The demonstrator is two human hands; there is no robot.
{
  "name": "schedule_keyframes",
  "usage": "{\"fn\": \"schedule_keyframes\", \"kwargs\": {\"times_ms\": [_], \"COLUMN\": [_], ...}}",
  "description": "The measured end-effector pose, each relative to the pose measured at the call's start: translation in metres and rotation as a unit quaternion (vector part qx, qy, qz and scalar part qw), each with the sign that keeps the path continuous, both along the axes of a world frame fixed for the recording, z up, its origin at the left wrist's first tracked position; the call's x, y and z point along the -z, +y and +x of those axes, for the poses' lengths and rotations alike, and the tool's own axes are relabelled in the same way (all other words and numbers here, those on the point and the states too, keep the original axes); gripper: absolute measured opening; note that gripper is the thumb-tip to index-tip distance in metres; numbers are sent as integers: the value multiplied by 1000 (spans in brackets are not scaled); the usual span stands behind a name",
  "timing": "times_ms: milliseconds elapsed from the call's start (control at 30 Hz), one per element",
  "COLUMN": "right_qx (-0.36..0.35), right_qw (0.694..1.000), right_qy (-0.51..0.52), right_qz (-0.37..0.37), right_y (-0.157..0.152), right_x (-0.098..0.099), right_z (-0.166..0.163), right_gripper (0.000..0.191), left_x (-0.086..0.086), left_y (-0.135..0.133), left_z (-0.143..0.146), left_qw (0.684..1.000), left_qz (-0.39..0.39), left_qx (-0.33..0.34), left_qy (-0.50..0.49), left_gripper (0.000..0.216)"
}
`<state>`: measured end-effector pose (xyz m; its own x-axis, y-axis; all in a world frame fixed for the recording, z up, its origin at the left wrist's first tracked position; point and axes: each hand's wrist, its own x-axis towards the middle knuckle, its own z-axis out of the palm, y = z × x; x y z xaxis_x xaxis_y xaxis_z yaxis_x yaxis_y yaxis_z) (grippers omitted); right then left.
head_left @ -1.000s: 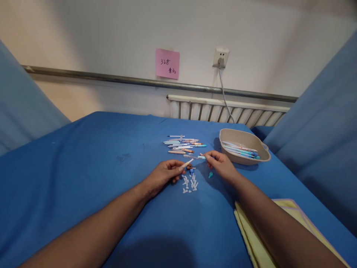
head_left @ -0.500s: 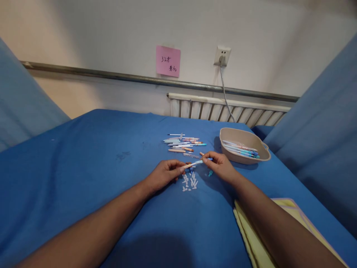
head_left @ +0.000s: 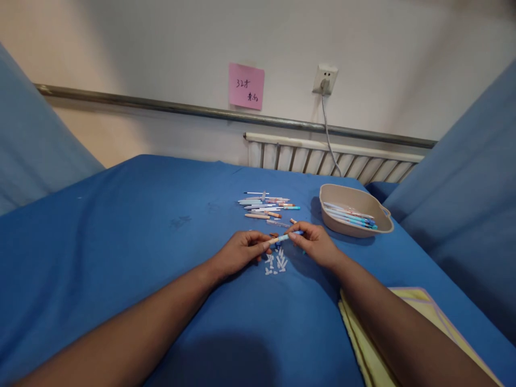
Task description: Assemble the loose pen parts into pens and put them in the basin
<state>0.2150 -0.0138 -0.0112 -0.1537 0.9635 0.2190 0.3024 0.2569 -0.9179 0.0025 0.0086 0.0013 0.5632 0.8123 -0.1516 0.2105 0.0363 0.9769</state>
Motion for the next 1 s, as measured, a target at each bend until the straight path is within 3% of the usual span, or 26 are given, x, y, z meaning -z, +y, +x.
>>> {"fn": "schedule_keyframes", "kwargs": {"times_ms": [333, 600, 833, 900, 1000], "right_qx": [-10, -16, -36, -47, -48], "right_qw": [989, 970, 966, 965, 968], "right_qy": [-98, -228, -194, -202, -222], "right_qz": [114, 83, 168, 160, 106], "right_y": [-3, -7, -12, -12, -12], "right_x": [-4, -7, -9, -9, -8], "right_z": [1, -1, -8, -9, -9], "right_gripper": [14, 32, 19, 10, 26], "left_x": [-3, -7, -7, -6, -5], "left_y": [-1, -4, -4, -4, -4], "left_z": [-1, 0, 1, 1, 0], "left_qw": [999, 998, 1000, 1000, 999], "left_qz": [-16, 62, 19, 6, 26], "left_qx": [32, 5, 11, 14, 23], "left_qy": [-16, 2, -12, -22, -13], "left_gripper": [33, 28, 27, 27, 25]}}
